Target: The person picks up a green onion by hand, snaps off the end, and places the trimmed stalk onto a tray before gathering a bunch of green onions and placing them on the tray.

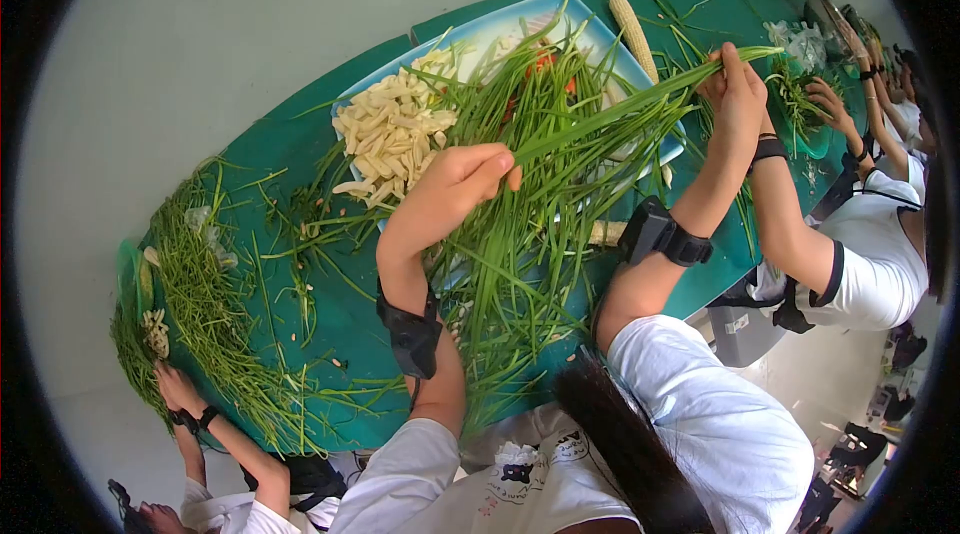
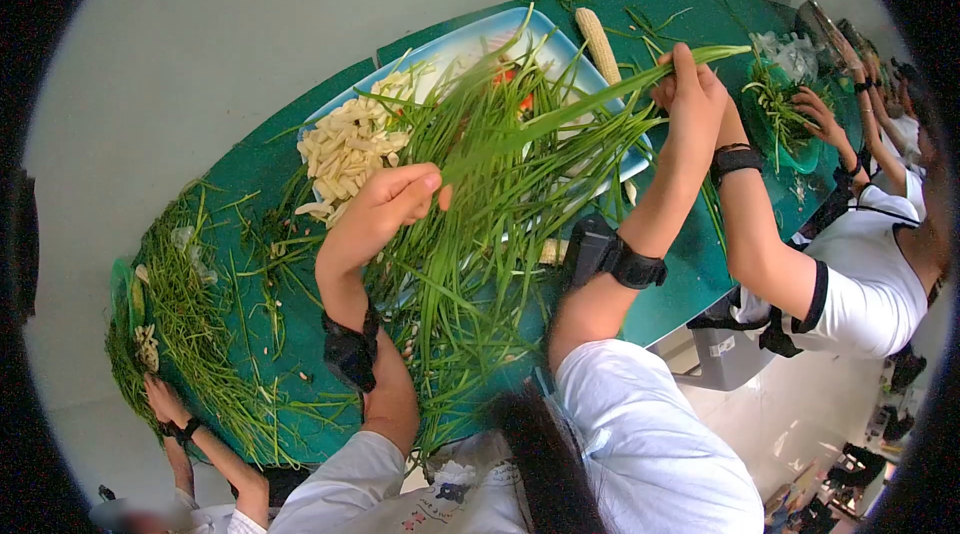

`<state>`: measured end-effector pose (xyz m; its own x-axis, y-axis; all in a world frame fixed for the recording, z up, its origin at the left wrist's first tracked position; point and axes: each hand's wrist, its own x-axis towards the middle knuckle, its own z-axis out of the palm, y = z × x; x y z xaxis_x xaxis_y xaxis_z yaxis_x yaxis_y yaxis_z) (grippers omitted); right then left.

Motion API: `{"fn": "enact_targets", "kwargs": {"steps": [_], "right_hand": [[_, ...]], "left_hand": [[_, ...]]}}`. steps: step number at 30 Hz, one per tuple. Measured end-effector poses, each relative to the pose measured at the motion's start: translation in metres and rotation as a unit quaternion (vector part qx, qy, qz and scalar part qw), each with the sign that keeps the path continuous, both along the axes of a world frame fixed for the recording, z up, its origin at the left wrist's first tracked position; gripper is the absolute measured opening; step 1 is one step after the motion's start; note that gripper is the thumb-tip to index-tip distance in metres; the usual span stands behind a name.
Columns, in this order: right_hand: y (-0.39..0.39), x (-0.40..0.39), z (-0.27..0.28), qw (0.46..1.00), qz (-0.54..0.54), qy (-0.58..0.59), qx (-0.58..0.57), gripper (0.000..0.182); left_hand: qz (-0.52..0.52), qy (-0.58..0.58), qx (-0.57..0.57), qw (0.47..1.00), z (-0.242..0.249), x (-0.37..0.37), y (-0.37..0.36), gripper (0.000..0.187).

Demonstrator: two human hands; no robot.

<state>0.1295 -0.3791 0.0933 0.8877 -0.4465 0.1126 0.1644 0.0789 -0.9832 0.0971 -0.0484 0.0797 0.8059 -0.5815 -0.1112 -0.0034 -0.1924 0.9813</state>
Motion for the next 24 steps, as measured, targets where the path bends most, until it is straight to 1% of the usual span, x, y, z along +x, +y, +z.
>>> {"fn": "enact_targets", "kwargs": {"steps": [1, 2, 3, 4, 6, 7, 12, 14, 15, 17, 18, 20, 22, 23, 24], "right_hand": [[-0.014, 0.003, -0.011, 0.997, -0.03, 0.052, -0.056, 0.03], [-0.017, 0.007, -0.023, 0.997, -0.029, 0.052, -0.056, 0.03], [-0.019, 0.011, -0.037, 0.97, -0.083, 0.101, -0.203, 0.03], [-0.022, 0.014, -0.052, 0.917, -0.136, 0.147, -0.346, 0.031], [-0.029, 0.023, -0.077, 0.83, -0.114, 0.293, -0.461, 0.036], [-0.021, 0.023, -0.077, 0.814, -0.09, 0.338, -0.463, 0.04], [-0.003, 0.026, -0.07, 0.789, -0.077, 0.385, -0.473, 0.041], [0.011, 0.022, -0.061, 0.774, -0.239, 0.289, -0.509, 0.042], [0.017, 0.023, -0.055, 0.775, -0.238, 0.29, -0.509, 0.042], [0.028, 0.029, -0.047, 0.877, -0.13, 0.183, -0.425, 0.032], [0.034, 0.037, -0.053, 0.897, -0.074, 0.18, -0.397, 0.03], [0.055, 0.048, -0.058, 0.894, 0.049, 0.219, -0.387, 0.031], [0.082, 0.052, -0.056, 0.876, 0.112, 0.242, -0.402, 0.035], [0.09, 0.057, -0.066, 0.871, 0.135, 0.236, -0.409, 0.037], [0.094, 0.059, -0.074, 0.871, 0.137, 0.235, -0.408, 0.037]], "left_hand": [[-0.001, -0.009, 0.007, 1.0, -0.003, 0.0, 0.002, 0.032], [-0.001, -0.009, 0.007, 1.0, -0.006, 0.002, 0.004, 0.032], [-0.004, 0.007, 0.031, 0.999, -0.008, 0.003, 0.008, 0.033], [-0.007, 0.023, 0.055, 0.998, -0.009, 0.003, 0.01, 0.035], [-0.027, 0.047, 0.063, 0.997, -0.003, 0.002, 0.012, 0.036], [-0.046, 0.07, 0.07, 0.994, 0.0, 0.002, 0.012, 0.037], [-0.041, 0.059, 0.068, 0.995, -0.001, 0.0, 0.005, 0.038], [-0.044, 0.047, 0.06, 0.996, -0.002, 0.0, 0.003, 0.038], [-0.045, 0.042, 0.066, 0.996, -0.004, 0.001, 0.002, 0.037], [-0.047, 0.04, 0.072, 0.996, -0.006, 0.001, 0.001, 0.036], [-0.049, 0.031, 0.076, 0.995, -0.006, 0.002, 0.0, 0.036], [-0.05, 0.023, 0.08, 0.995, -0.007, 0.003, -0.001, 0.035], [-0.049, 0.024, 0.084, 0.995, -0.007, 0.003, -0.001, 0.035], [-0.048, 0.024, 0.085, 0.995, -0.007, 0.003, -0.002, 0.035], [-0.045, 0.021, 0.09, 0.995, -0.007, 0.003, -0.002, 0.034]]}}
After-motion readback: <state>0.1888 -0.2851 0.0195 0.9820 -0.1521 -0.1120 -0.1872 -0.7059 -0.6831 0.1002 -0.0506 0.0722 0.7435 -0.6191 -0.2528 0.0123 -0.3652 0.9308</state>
